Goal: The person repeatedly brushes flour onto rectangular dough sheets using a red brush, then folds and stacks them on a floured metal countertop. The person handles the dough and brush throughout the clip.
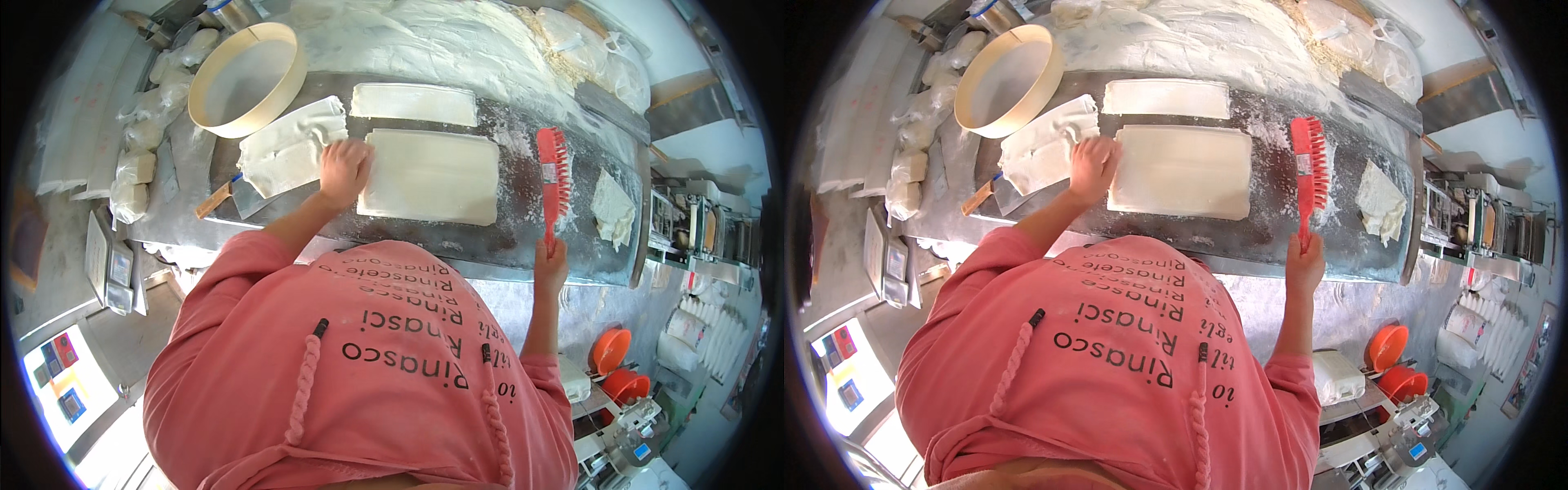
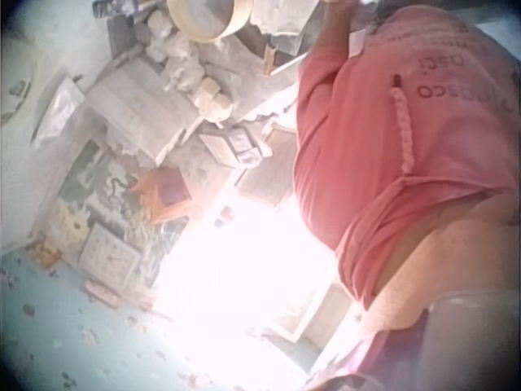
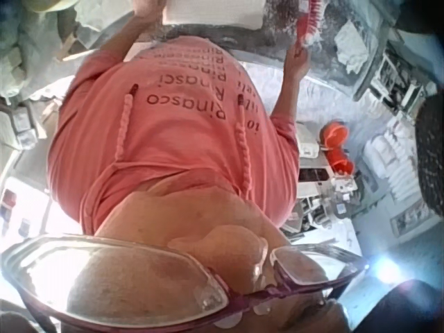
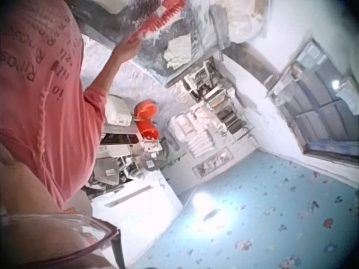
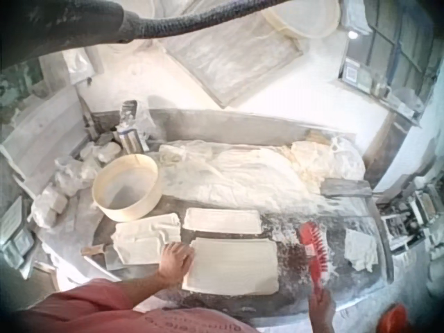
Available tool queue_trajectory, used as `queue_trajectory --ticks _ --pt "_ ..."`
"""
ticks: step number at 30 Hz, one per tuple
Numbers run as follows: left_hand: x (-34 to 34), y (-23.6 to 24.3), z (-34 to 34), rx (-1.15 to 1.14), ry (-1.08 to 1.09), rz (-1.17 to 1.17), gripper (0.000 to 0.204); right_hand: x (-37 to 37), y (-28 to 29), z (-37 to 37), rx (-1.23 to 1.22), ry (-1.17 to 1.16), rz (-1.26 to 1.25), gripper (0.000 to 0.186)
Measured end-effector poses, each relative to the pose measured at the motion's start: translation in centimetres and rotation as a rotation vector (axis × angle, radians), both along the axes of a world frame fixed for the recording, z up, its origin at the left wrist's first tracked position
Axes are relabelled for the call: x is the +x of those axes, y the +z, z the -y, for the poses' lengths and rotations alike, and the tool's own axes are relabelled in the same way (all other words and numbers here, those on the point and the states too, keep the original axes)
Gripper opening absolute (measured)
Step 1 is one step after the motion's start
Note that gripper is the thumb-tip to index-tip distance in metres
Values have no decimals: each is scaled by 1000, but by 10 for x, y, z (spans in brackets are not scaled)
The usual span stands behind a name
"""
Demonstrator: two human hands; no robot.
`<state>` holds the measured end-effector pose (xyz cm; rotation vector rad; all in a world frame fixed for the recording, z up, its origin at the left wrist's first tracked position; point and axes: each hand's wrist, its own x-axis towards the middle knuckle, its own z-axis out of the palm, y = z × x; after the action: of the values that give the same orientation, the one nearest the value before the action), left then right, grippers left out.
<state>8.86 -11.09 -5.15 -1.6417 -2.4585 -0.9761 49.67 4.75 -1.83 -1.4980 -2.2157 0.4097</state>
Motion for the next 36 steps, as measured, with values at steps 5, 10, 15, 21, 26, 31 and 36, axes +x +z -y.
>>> queue_trajectory --ticks 5,10,15,21,26,31,36 --pt "-45 -4 -64 -228 383 185 13 -18 -21 9 105 -25 283 35" --pt "-55 -7 -80 -370 458 135 17 -49 -1 -4 313 76 187 37" --pt "-61 -17 -85 -370 459 160 17 -107 8 -41 261 340 28 30" --pt "-81 26 -111 -246 475 1115 11 -227 -1 -62 135 662 -148 31" --pt "-78 56 -125 81 560 1323 4 -309 -13 -55 300 550 -4 41" --pt "-79 68 -118 225 447 1272 14 -297 -20 -130 149 397 488 26" --pt "-75 96 -109 285 229 1235 20 -256 18 -168 216 545 -91 22"
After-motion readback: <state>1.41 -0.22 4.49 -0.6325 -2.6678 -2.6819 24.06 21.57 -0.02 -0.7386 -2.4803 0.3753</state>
